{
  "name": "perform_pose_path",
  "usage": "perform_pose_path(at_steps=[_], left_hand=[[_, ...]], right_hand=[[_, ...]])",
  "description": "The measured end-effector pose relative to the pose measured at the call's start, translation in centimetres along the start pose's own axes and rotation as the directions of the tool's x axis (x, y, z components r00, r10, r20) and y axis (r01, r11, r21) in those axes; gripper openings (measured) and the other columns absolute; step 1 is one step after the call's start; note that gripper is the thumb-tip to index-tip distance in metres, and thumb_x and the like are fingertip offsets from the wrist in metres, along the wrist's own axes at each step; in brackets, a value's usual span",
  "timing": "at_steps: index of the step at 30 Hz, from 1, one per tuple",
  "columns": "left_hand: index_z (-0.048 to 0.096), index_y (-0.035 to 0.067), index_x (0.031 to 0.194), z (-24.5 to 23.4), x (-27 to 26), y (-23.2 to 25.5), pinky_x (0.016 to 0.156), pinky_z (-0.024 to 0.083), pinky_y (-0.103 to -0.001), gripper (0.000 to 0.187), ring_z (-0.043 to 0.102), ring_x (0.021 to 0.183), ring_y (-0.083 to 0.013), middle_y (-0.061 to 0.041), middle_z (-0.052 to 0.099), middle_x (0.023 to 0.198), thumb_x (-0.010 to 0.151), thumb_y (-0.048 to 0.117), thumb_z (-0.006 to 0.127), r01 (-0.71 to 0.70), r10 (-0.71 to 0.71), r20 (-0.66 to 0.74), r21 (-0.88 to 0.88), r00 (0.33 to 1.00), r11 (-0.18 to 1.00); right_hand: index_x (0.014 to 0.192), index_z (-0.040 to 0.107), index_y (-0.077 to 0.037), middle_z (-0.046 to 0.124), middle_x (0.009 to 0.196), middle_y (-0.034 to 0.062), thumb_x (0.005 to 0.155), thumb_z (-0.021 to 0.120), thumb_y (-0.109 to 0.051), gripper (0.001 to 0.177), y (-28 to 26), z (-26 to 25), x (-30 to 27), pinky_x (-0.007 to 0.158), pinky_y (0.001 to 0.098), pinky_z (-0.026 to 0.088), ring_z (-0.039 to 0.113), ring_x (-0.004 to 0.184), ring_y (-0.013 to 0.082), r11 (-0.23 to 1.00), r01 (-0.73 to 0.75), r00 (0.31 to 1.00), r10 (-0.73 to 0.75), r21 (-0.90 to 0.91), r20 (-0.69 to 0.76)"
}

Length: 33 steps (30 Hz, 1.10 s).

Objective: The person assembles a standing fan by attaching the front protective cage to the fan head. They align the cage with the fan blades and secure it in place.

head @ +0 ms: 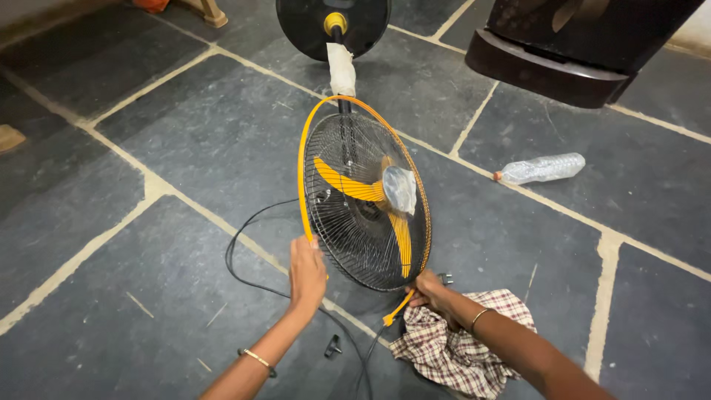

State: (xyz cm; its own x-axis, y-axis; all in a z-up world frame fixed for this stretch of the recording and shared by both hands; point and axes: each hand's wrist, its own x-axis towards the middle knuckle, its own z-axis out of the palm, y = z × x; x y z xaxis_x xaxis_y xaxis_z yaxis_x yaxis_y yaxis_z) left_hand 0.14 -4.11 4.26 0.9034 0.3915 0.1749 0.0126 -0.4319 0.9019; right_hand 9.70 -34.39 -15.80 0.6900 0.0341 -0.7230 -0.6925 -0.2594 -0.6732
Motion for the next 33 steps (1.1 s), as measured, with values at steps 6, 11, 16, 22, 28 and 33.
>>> perform_pose_path(at_steps=[6,11,16,22,28,33], left_hand=[[0.056,0.002,0.111,0.2,0.0,1.6,0.07,0.051,-0.049,0.027,0.061,0.086,-0.0401,-0.018,0.057,0.103,0.106,0.024,0.042,-0.045,0.056,-0.084,0.125,0.995,0.991],[0.059,0.003,0.108,-0.2,-0.6,0.4,0.078,0.045,-0.055,0.032,0.059,0.092,-0.0447,-0.021,0.061,0.102,0.106,0.03,0.044,-0.079,0.096,-0.044,0.284,0.994,0.956],[0.06,0.004,0.107,-1.1,-1.2,1.3,0.078,0.045,-0.054,0.033,0.06,0.09,-0.0423,-0.019,0.062,0.096,0.108,0.032,0.043,-0.087,0.084,0.023,0.263,0.996,0.961],[0.061,0.005,0.118,-1.8,-1.5,1.6,0.073,0.046,-0.052,0.033,0.061,0.086,-0.0407,-0.018,0.062,0.095,0.106,0.029,0.042,-0.126,0.12,0.044,0.171,0.992,0.977],[0.061,0.003,0.122,-1.2,-2.0,0.8,0.077,0.047,-0.05,0.033,0.062,0.09,-0.04,-0.019,0.064,0.102,0.108,0.028,0.045,-0.168,0.172,-0.023,0.118,0.985,0.979],[0.062,0.003,0.121,-0.2,-3.1,-0.6,0.072,0.053,-0.041,0.031,0.069,0.08,-0.0264,-0.012,0.071,0.089,0.105,0.028,0.052,-0.035,0.035,0.0,-0.025,0.999,0.999]], right_hand=[[0.095,0.058,-0.001,0.061,0.068,0.015,0.099,0.042,-0.013,0.02,0.6,2.4,-1.2,0.034,0.0355,0.041,0.051,0.043,0.0208,0.95,0.173,0.952,-0.093,0.262,-0.29],[0.1,0.056,-0.006,0.062,0.068,0.0124,0.104,0.039,-0.02,0.022,3.2,6.8,-1.4,0.035,0.0336,0.038,0.049,0.044,0.018,0.824,0.309,0.911,-0.113,0.476,-0.396],[0.105,0.054,-0.009,0.063,0.068,0.0118,0.107,0.036,-0.022,0.022,3.9,10.3,-1.1,0.036,0.0323,0.037,0.048,0.045,0.0161,0.769,0.303,0.901,-0.039,0.563,-0.432],[0.107,0.052,-0.009,0.064,0.071,0.0114,0.108,0.035,-0.025,0.024,4.5,12.7,-1.8,0.037,0.0332,0.043,0.05,0.047,0.0164,0.743,0.34,0.891,-0.058,0.577,-0.45],[0.12,0.036,-0.016,0.064,0.074,0.0096,0.101,0.043,-0.018,0.02,2.7,15.4,-6.2,0.038,0.0359,0.048,0.055,0.045,0.0186,0.637,0.441,0.862,-0.105,0.632,-0.496],[0.122,0.04,-0.01,0.057,0.071,0.0097,0.107,0.051,-0.023,0.022,3.4,17.0,-9.6,0.043,0.0296,0.044,0.054,0.049,0.0137,0.634,0.643,0.728,-0.33,0.43,-0.601]])
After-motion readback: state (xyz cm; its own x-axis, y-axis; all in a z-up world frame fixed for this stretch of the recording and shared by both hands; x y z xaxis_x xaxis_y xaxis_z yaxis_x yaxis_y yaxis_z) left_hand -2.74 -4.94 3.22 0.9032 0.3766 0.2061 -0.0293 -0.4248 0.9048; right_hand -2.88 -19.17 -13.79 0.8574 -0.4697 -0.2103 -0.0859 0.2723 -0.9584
